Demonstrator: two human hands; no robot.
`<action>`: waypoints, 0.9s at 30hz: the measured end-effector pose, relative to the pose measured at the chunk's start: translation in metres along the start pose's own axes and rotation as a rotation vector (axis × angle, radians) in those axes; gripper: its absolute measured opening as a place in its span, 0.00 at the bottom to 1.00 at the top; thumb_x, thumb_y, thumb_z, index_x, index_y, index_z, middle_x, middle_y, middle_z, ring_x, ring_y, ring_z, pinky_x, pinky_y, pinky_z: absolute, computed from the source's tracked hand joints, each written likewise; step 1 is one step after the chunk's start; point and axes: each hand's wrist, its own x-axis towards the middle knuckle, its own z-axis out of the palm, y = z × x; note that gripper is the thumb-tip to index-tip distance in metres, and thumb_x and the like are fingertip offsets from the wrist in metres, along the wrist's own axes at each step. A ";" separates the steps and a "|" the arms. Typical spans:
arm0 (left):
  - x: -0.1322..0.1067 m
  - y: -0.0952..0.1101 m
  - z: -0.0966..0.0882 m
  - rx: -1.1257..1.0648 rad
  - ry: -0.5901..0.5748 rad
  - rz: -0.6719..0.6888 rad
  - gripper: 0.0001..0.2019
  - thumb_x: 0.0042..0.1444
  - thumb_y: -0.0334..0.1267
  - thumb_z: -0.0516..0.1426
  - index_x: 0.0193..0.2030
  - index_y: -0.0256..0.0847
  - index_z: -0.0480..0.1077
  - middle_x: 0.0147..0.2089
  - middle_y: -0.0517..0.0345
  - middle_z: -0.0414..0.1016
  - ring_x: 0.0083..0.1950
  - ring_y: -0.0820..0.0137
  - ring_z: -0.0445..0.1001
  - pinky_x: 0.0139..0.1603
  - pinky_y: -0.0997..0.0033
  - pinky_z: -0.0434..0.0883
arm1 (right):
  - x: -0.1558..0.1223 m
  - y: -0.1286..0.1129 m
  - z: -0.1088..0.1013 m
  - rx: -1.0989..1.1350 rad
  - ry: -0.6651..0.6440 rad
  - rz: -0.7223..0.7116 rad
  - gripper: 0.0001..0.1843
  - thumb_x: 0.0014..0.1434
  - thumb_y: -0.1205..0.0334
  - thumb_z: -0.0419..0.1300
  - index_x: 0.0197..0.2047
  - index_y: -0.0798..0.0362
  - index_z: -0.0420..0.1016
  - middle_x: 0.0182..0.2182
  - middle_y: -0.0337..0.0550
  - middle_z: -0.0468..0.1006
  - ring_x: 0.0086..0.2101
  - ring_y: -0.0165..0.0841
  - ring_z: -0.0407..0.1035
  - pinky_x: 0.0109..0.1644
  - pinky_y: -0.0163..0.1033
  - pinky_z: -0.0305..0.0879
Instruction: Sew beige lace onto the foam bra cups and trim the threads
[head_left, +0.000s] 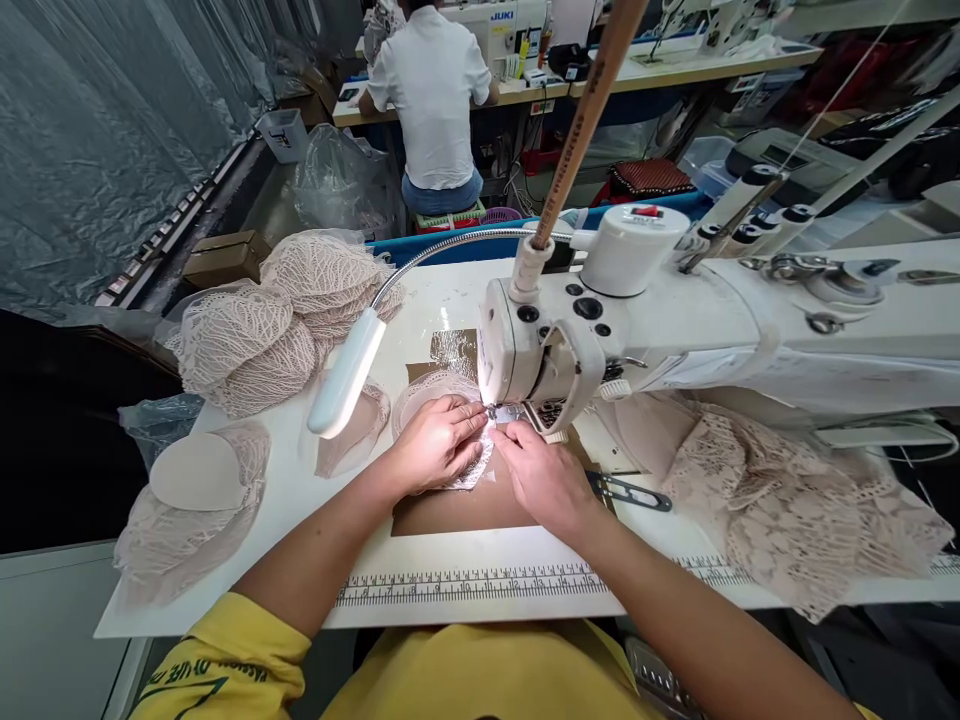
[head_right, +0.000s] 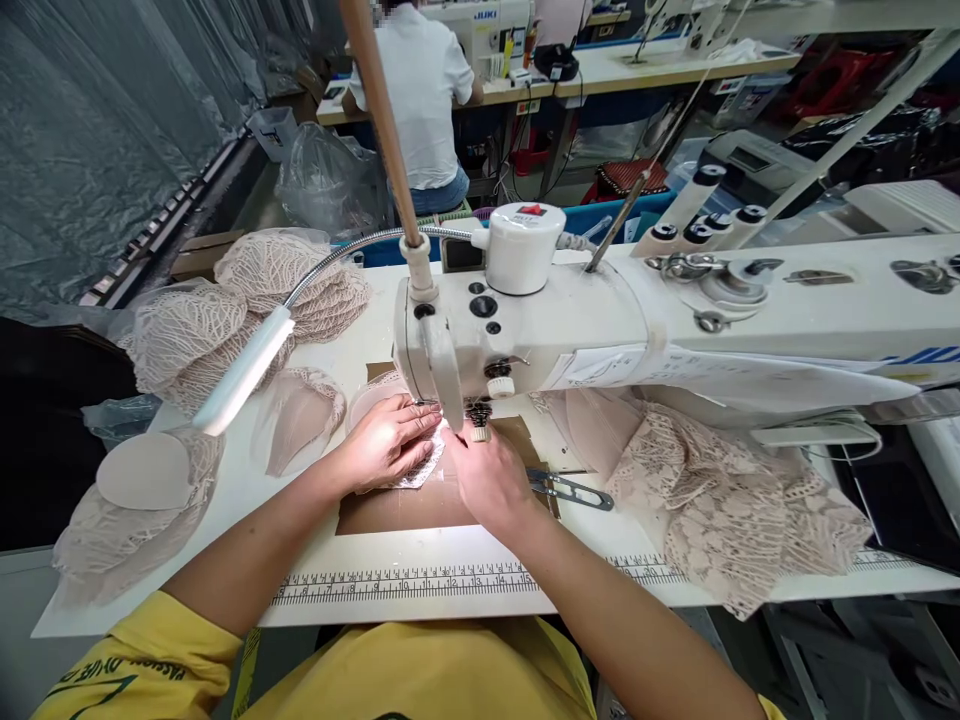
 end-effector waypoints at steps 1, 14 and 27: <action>0.000 -0.001 0.000 -0.003 0.002 -0.013 0.19 0.62 0.41 0.51 0.56 0.35 0.70 0.55 0.43 0.73 0.51 0.57 0.70 0.52 0.54 0.69 | 0.000 0.000 0.000 0.001 -0.002 -0.002 0.25 0.61 0.72 0.48 0.58 0.50 0.71 0.43 0.48 0.75 0.31 0.34 0.66 0.30 0.39 0.58; -0.004 -0.003 0.010 0.138 -0.013 -0.189 0.23 0.63 0.45 0.49 0.62 0.37 0.63 0.65 0.43 0.62 0.65 0.49 0.57 0.60 0.47 0.61 | 0.000 0.002 0.004 0.053 0.081 -0.024 0.21 0.63 0.70 0.47 0.54 0.51 0.74 0.41 0.46 0.76 0.36 0.36 0.68 0.36 0.38 0.59; -0.121 0.018 -0.059 0.346 0.061 -0.699 0.29 0.59 0.38 0.53 0.67 0.36 0.53 0.70 0.39 0.50 0.70 0.46 0.50 0.63 0.44 0.59 | -0.005 0.008 0.010 0.102 0.152 -0.096 0.20 0.63 0.67 0.46 0.49 0.53 0.76 0.41 0.46 0.76 0.35 0.36 0.71 0.39 0.41 0.64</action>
